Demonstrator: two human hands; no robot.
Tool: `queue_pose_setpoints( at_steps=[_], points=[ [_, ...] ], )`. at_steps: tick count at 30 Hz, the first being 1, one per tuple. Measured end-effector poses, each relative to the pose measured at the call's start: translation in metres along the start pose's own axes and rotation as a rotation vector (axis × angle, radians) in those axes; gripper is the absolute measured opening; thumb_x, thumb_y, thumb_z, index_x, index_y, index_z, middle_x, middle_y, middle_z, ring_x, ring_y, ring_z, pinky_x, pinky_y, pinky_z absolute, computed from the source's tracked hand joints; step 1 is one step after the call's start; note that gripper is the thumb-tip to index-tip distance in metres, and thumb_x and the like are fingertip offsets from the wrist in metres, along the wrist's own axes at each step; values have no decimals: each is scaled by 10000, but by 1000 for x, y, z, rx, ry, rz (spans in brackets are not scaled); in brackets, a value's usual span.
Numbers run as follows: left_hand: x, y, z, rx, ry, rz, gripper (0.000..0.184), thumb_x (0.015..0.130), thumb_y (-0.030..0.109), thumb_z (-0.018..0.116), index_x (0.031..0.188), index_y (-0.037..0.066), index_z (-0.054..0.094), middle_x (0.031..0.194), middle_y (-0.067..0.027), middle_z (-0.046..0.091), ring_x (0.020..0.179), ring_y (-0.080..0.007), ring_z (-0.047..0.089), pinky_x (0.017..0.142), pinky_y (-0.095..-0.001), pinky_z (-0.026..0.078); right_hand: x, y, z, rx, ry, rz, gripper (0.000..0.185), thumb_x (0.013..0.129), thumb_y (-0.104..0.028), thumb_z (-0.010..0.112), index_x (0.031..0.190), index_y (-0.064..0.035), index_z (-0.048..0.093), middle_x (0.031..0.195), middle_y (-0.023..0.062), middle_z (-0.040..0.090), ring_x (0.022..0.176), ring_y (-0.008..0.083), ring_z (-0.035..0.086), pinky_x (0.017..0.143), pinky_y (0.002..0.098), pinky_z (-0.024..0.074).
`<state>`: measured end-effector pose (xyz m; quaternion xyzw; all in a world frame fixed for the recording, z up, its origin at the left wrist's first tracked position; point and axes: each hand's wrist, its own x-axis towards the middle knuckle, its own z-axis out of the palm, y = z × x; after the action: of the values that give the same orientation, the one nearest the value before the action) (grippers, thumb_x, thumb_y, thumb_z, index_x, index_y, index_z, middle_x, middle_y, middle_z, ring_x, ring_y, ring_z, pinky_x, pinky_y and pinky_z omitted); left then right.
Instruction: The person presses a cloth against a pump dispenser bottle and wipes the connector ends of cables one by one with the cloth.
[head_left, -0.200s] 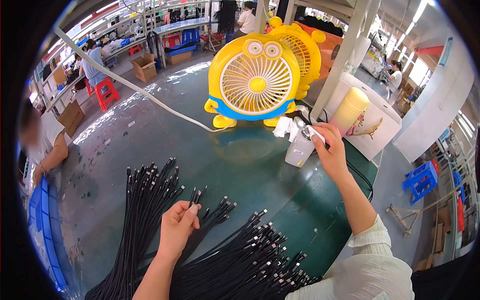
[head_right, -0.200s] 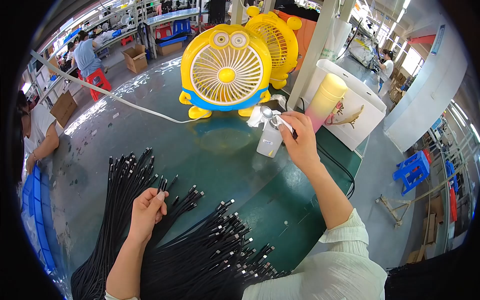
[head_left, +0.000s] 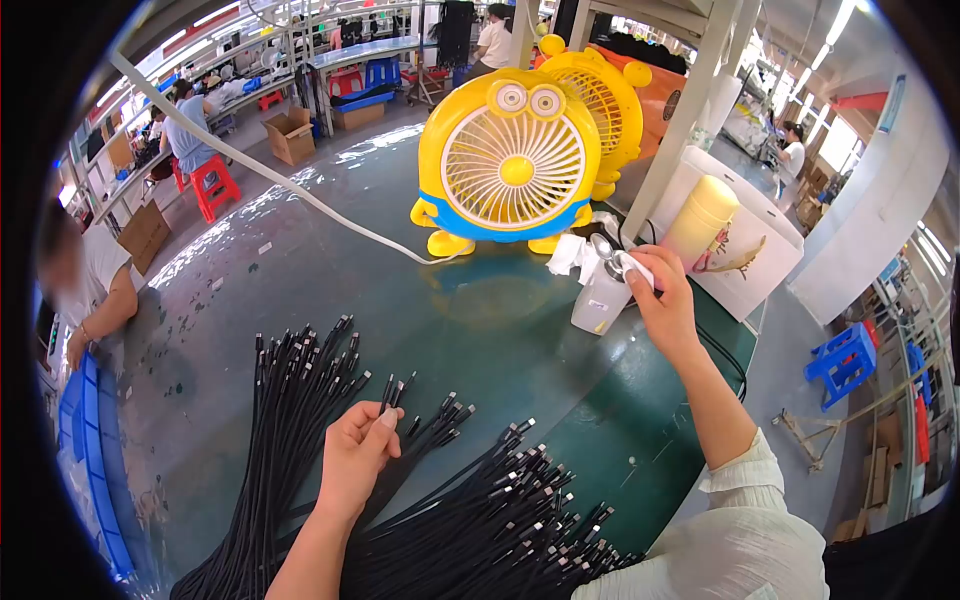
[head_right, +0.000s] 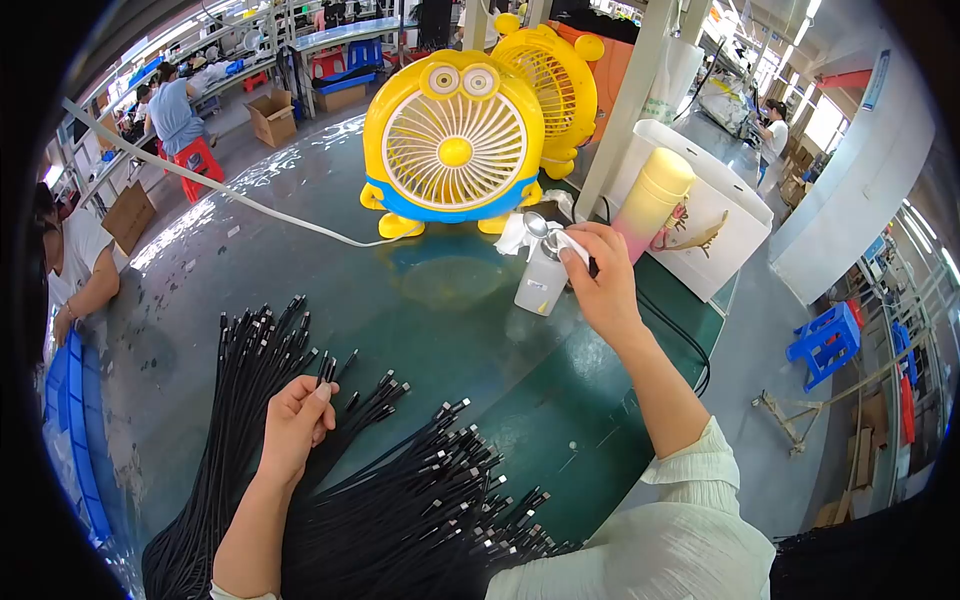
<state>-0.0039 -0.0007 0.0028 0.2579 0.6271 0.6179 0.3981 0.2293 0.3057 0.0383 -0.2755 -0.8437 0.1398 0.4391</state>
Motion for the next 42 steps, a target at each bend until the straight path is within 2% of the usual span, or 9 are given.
queue_pose_setpoints(
  at_steps=[2,14,23,26,31,35,37,39,42],
  points=[
    [0,0,0,6,1,2,166,943,195,548,960,33,582,593,12,526,447,-17,363,417,-170,269,1,-1,0,39,30,39,187,848,-87,596,1020,-30,639,1085,100,581,1036,259,515,886,348,414],
    [-1,-3,3,-5,-7,-11,173,948,190,535,963,25,581,600,6,530,449,-18,357,419,-174,263,-2,7,-1,-102,28,-65,189,852,-103,599,1019,-33,656,1022,101,558,957,263,506,815,339,419],
    [-1,-1,4,-4,-9,-4,189,953,201,530,958,21,586,599,9,530,447,-20,350,419,-177,261,-2,-2,-3,-201,61,-159,221,780,-92,675,995,-40,666,1014,90,551,935,256,504,782,337,424],
    [-1,-1,4,-22,-1,-12,192,950,188,536,969,9,604,605,12,531,481,-16,333,453,-188,240,-2,-4,-2,-180,45,-145,231,761,-74,686,989,-44,668,1008,84,553,927,255,507,767,335,425],
    [-1,-2,3,-9,-13,-13,195,949,200,539,961,15,598,607,13,532,469,-19,350,436,-184,256,-1,-8,1,-231,86,-243,249,719,-38,701,965,-61,673,969,76,562,910,257,510,782,352,418],
    [-1,-1,5,35,5,-10,201,947,210,546,962,15,596,613,13,536,464,-21,359,426,-186,261,-1,-3,3,-324,124,-425,269,675,-16,706,935,-82,684,938,70,562,895,256,509,797,371,399],
    [-1,-1,3,-2,9,-30,179,938,185,562,947,8,590,647,-7,567,478,-28,395,436,-188,298,-1,-11,4,-377,125,-458,301,645,-5,705,935,-87,691,891,57,558,855,264,508,792,380,377],
    [0,-2,3,-55,26,-46,158,931,169,573,923,12,583,666,-20,585,485,-33,417,441,-189,317,-4,-31,9,-360,101,-510,261,672,-14,709,925,-78,689,856,67,561,825,265,528,773,368,403],
    [1,-3,-1,-133,24,-56,127,920,148,590,882,29,565,685,-36,602,489,-41,438,447,-191,339,-18,-74,39,286,-261,-131,209,745,-37,704,951,-54,671,866,55,593,805,198,560,755,316,440]
  ],
)
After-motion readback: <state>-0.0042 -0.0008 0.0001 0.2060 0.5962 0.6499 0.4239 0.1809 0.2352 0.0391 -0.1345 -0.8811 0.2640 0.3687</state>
